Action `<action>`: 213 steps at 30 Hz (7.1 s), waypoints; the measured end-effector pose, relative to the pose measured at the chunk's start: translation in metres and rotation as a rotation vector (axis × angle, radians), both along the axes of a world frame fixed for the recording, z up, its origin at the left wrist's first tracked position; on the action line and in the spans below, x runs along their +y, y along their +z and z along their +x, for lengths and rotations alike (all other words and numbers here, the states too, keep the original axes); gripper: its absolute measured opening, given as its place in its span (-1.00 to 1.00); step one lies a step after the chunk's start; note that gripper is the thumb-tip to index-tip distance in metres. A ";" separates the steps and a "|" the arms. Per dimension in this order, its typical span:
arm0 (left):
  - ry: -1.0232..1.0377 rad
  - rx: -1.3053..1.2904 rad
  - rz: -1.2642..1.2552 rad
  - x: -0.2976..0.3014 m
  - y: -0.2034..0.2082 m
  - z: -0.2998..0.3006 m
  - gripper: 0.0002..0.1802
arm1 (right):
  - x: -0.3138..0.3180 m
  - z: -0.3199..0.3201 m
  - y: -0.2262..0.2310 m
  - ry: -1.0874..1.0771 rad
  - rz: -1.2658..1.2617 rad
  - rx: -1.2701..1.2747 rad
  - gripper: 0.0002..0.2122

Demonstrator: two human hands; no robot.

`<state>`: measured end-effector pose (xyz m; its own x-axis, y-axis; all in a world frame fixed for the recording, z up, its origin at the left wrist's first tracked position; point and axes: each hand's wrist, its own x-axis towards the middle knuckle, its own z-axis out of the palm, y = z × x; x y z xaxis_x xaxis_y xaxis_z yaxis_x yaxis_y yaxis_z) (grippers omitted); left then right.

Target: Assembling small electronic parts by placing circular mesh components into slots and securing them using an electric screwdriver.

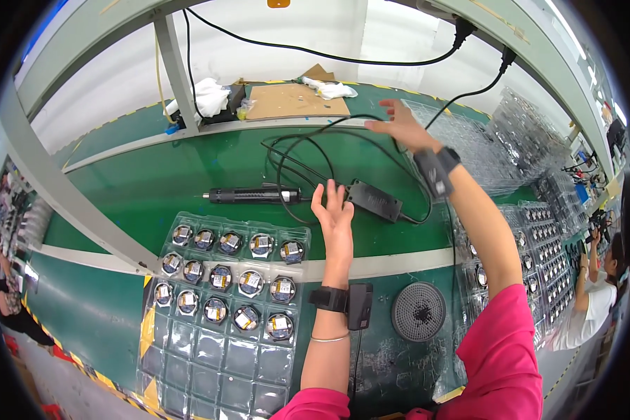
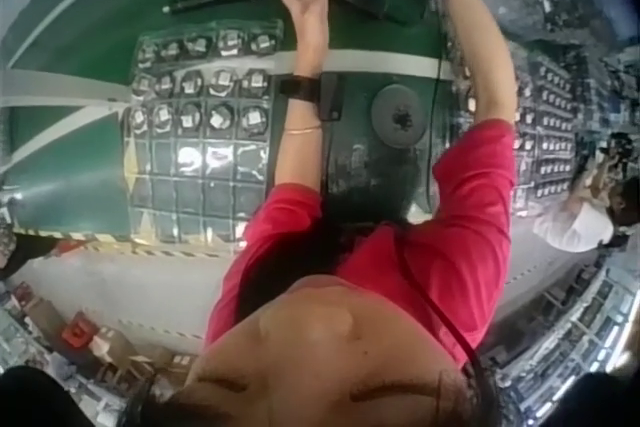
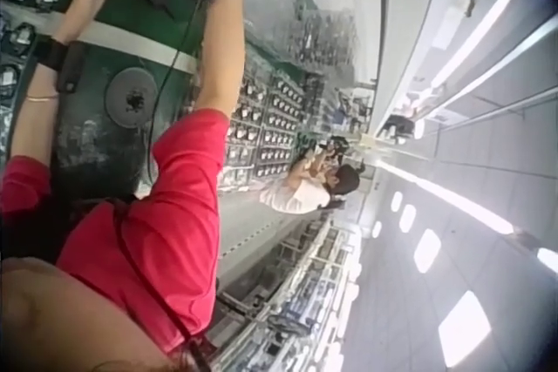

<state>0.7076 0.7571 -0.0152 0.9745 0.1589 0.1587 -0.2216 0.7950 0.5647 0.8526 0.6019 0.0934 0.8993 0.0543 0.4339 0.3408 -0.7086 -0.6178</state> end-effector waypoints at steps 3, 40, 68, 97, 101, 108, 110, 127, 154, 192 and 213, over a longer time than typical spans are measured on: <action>0.037 0.048 0.053 0.008 -0.010 0.007 -0.43 | 0.043 -0.058 0.004 0.235 -0.128 -0.310 -0.52; 0.536 0.246 0.105 0.005 -0.006 0.007 -0.89 | 0.026 0.027 -0.031 -0.042 0.678 0.260 -0.67; -0.031 0.059 -0.854 0.031 0.051 -0.014 -0.81 | 0.039 -0.191 0.049 0.279 -0.597 -0.443 -0.64; 0.170 -0.466 1.384 -0.040 -0.002 -0.163 -0.64 | -0.228 -0.378 -0.049 -0.602 -0.531 0.138 -0.53; 0.126 -0.497 1.430 -0.033 -0.017 -0.155 -0.53 | -0.196 -0.392 -0.049 -0.592 -0.698 0.170 -0.46; -0.301 -0.497 1.378 -0.020 -0.011 -0.153 -0.53 | -0.056 -0.432 -0.040 0.039 -0.311 0.113 -0.15; -0.464 -0.411 1.168 -0.029 -0.010 -0.156 -0.56 | -0.033 -0.425 -0.060 0.069 -0.326 0.150 -0.08; -0.493 -0.216 1.102 -0.023 0.000 -0.156 -0.72 | -0.025 -0.427 -0.098 -0.083 -0.155 0.261 0.14; -0.437 -0.372 1.359 -0.029 -0.002 -0.162 -0.68 | -0.037 -0.456 -0.072 0.162 -0.547 0.445 -0.15; -0.424 -0.604 1.551 -0.035 -0.010 -0.168 -0.69 | -0.058 -0.461 -0.061 0.471 -0.545 0.496 -0.17; -0.438 -0.574 1.490 -0.033 -0.009 -0.166 -0.73 | -0.040 -0.429 -0.080 0.351 -0.611 0.300 -0.17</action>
